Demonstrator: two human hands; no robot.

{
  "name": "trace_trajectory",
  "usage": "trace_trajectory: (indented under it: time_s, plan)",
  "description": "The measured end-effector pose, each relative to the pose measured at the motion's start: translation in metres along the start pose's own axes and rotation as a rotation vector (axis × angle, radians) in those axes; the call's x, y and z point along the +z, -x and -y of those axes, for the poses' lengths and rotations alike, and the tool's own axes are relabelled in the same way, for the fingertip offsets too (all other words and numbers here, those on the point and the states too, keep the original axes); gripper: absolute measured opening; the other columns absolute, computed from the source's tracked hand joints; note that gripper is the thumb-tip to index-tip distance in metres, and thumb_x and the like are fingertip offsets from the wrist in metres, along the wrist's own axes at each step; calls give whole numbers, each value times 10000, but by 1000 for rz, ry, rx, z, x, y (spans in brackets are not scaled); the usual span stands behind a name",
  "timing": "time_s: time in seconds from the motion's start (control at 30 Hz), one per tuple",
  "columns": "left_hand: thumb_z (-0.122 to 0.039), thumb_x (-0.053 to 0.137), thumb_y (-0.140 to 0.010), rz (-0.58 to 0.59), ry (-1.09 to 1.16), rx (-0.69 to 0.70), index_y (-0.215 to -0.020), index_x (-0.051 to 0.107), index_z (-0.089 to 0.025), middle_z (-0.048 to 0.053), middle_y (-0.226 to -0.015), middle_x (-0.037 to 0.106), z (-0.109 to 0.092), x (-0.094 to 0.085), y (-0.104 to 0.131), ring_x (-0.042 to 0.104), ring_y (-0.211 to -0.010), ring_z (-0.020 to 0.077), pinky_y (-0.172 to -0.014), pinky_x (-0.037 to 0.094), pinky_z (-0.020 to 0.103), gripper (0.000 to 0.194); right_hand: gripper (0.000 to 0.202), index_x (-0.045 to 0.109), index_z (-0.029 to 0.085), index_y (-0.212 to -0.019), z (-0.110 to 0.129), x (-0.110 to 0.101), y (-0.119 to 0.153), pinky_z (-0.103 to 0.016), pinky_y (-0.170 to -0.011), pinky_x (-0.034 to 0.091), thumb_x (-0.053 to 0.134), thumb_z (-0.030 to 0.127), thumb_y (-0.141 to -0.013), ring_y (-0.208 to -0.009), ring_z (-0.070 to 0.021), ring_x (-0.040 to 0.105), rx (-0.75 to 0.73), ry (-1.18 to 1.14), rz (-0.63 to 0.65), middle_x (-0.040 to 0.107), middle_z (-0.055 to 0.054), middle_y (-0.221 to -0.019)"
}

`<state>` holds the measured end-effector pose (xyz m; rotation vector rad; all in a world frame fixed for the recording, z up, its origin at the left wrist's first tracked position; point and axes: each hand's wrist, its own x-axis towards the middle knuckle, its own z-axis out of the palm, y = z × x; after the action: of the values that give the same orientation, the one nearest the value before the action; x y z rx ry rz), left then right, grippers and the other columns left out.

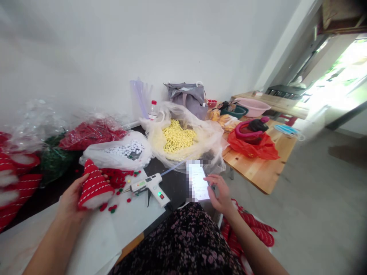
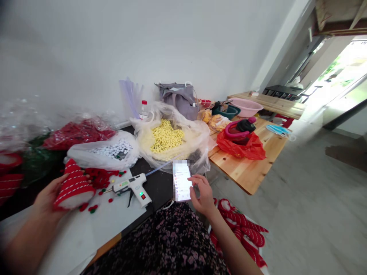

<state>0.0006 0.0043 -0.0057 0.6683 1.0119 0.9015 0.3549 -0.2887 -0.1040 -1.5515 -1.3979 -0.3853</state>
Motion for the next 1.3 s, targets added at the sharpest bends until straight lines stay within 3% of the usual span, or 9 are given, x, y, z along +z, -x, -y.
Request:
trace_trajectory:
  time_s: [0.07,0.2,0.57,0.7,0.83,1.13,1.3]
  plan:
    - [-53,435,-894,-33,22,4,-1130,675,-158,51,-645,731,0,1,0,765,-652,277,-683,680,408,353,233,632,237,-1102,2,0,-3,-433,-821,584,568,110,-917,-986,-271,669,-26,7,-39,679,-56,-856]
    - [-59,464,-886,-18,14,6,-1145,687,-205,62,-695,754,-1,1,0,773,-682,293,-678,683,429,371,162,601,251,-907,6,1,-8,-414,-764,587,609,89,-915,-889,-249,674,-58,23,-123,725,-46,-858]
    - [-74,524,-855,17,10,7,-1210,687,-209,96,-806,791,2,-6,-5,788,-776,329,-724,688,470,413,172,684,260,-987,6,0,-9,-402,-763,592,649,101,-933,-864,-233,689,-18,34,-152,738,-38,-865]
    - [-143,617,-845,46,-50,-5,-1219,697,-317,113,-889,799,2,-8,-2,783,-881,365,-765,685,501,420,156,694,262,-954,4,1,-7,-426,-799,587,650,116,-916,-880,-238,689,31,0,-151,741,-35,-872]
    - [-155,622,-845,50,-80,25,-1158,718,-325,118,-869,793,3,-8,-1,771,-942,390,-781,678,541,369,115,684,262,-901,1,2,-4,-440,-819,582,658,150,-907,-904,-247,681,108,-62,-192,720,-43,-867]
    - [-130,662,-843,20,47,-29,-1078,756,-316,110,-830,788,2,-7,-1,773,-908,397,-746,673,542,314,106,638,222,-826,-9,5,2,-359,-804,540,669,169,-912,-896,-203,649,255,-290,-263,644,-48,-919]
    - [-118,580,-854,4,0,-29,-1162,718,-314,109,-802,783,1,-3,2,777,-873,380,-736,670,526,390,96,648,221,-839,-10,7,4,-350,-797,542,669,171,-918,-909,-203,651,267,-305,-278,647,-54,-946]
